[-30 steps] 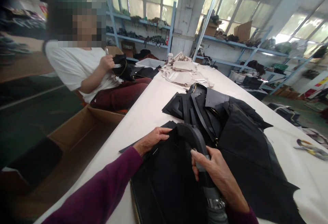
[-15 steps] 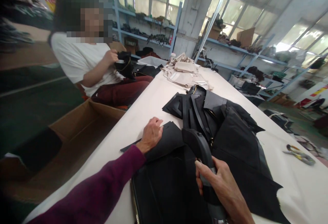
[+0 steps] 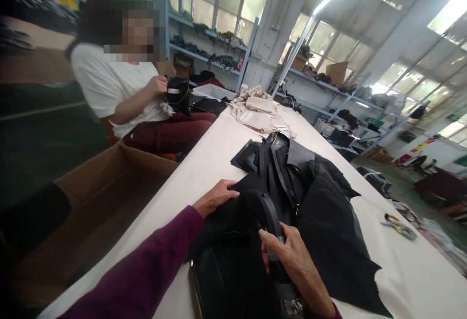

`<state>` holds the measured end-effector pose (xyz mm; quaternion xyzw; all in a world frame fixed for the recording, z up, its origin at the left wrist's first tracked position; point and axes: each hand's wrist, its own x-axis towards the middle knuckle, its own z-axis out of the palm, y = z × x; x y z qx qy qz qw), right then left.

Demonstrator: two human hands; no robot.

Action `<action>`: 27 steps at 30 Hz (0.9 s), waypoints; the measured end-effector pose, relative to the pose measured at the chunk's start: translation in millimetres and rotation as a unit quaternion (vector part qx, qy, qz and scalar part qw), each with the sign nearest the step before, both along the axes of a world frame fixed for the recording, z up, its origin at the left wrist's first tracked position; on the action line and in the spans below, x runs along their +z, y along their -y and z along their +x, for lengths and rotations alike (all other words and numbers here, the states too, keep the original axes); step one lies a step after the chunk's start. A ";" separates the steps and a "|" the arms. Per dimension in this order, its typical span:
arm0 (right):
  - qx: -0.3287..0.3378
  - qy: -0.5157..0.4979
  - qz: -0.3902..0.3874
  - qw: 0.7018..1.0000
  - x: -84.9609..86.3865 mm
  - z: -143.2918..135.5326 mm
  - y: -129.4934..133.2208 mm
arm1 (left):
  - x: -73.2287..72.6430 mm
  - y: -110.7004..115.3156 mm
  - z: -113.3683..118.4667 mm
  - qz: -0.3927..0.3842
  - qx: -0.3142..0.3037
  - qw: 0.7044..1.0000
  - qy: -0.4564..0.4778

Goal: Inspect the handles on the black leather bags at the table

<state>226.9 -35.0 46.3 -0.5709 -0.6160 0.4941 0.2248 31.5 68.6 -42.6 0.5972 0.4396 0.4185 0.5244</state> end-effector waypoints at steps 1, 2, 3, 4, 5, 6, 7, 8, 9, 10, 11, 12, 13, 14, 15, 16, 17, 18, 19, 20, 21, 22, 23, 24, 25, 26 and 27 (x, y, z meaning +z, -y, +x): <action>-0.002 0.003 0.001 1.000 1.0 -1.7 0.6 | 1.2 0.9 0.5 -0.026 -0.016 0.998 0.064; -0.003 0.005 0.002 1.000 2.6 -3.7 1.4 | 2.4 1.9 1.1 -0.048 -0.025 0.992 0.113; -0.004 0.008 0.005 1.000 4.7 -5.8 2.3 | 3.7 2.8 1.5 -0.065 -0.029 0.987 0.144; -0.005 0.010 0.008 1.000 7.0 -8.0 3.4 | 4.8 3.6 1.7 -0.078 -0.030 0.983 0.164; -0.005 0.012 0.012 1.000 9.3 -10.2 4.5 | 5.6 4.2 1.7 -0.089 -0.028 0.979 0.180; -0.005 0.014 0.016 1.000 11.3 -12.2 5.5 | 6.2 4.5 1.5 -0.098 -0.026 0.976 0.192; -0.005 0.014 0.020 1.000 13.1 -14.2 6.4 | 6.5 4.7 1.1 -0.106 -0.025 0.973 0.204; -0.005 0.015 0.022 1.000 14.4 -16.0 6.9 | 6.4 4.6 0.7 -0.111 -0.025 0.970 0.215; -0.005 0.015 0.022 1.000 15.4 -17.7 7.0 | 6.0 4.3 0.3 -0.114 -0.028 0.967 0.225; -0.006 0.016 0.022 1.000 16.0 -19.4 6.7 | 5.3 4.0 0.0 -0.115 -0.033 0.965 0.234; -0.007 0.015 0.022 1.000 16.3 -20.9 5.8 | 4.4 3.6 -0.2 -0.114 -0.040 0.963 0.241; -0.008 0.014 0.023 1.000 16.5 -22.3 4.6 | 3.3 3.3 -0.3 -0.114 -0.048 0.961 0.246; -0.009 0.011 0.025 1.000 16.6 -23.4 3.0 | 2.3 3.2 -0.2 -0.116 -0.058 0.959 0.251; -0.009 0.007 0.029 1.000 16.8 -24.3 1.1 | 1.2 3.3 0.1 -0.119 -0.068 0.957 0.254; -0.010 0.001 0.033 0.999 17.2 -24.8 -0.9 | 0.2 3.6 0.6 -0.124 -0.079 0.955 0.258; -0.011 -0.004 0.037 0.999 17.8 -24.7 -2.8 | -0.8 4.1 1.5 -0.130 -0.090 0.952 0.261; -0.013 -0.008 0.041 0.999 18.7 -24.0 -4.6 | -1.6 4.7 2.6 -0.135 -0.100 0.950 0.265; -0.018 -0.010 0.046 0.999 19.8 -22.6 -6.0 | -2.4 5.5 4.0 -0.139 -0.107 0.948 0.266; -0.025 -0.010 0.050 0.998 21.2 -20.2 -7.0 | -3.2 6.2 5.4 -0.143 -0.109 0.947 0.265; -0.033 -0.007 0.054 0.998 22.9 -16.9 -7.2 | -4.0 6.7 6.8 -0.148 -0.108 0.948 0.261; -0.041 -0.002 0.056 0.998 24.8 -12.7 -6.6 | -4.9 7.1 7.9 -0.152 -0.104 0.949 0.255; -0.050 0.006 0.057 0.997 26.9 -7.8 -5.2 | -5.9 7.2 8.7 -0.153 -0.097 0.952 0.246; -0.059 0.015 0.056 0.997 29.3 -2.3 -2.7 | -7.0 7.1 9.1 -0.152 -0.087 0.956 0.237; -0.067 0.026 0.053 0.996 32.0 3.5 0.7 | -8.2 6.7 9.1 -0.149 -0.075 0.959 0.228; -0.077 0.036 0.051 0.995 34.8 9.0 4.9 | -9.5 6.1 8.8 -0.145 -0.065 0.962 0.221; -0.085 0.048 0.049 0.994 37.6 14.0 9.7 | -10.9 5.4 8.4 -0.141 -0.056 0.964 0.217; -0.091 0.060 0.044 0.993 40.1 18.2 15.1 | -12.2 4.7 7.9 -0.139 -0.050 0.965 0.215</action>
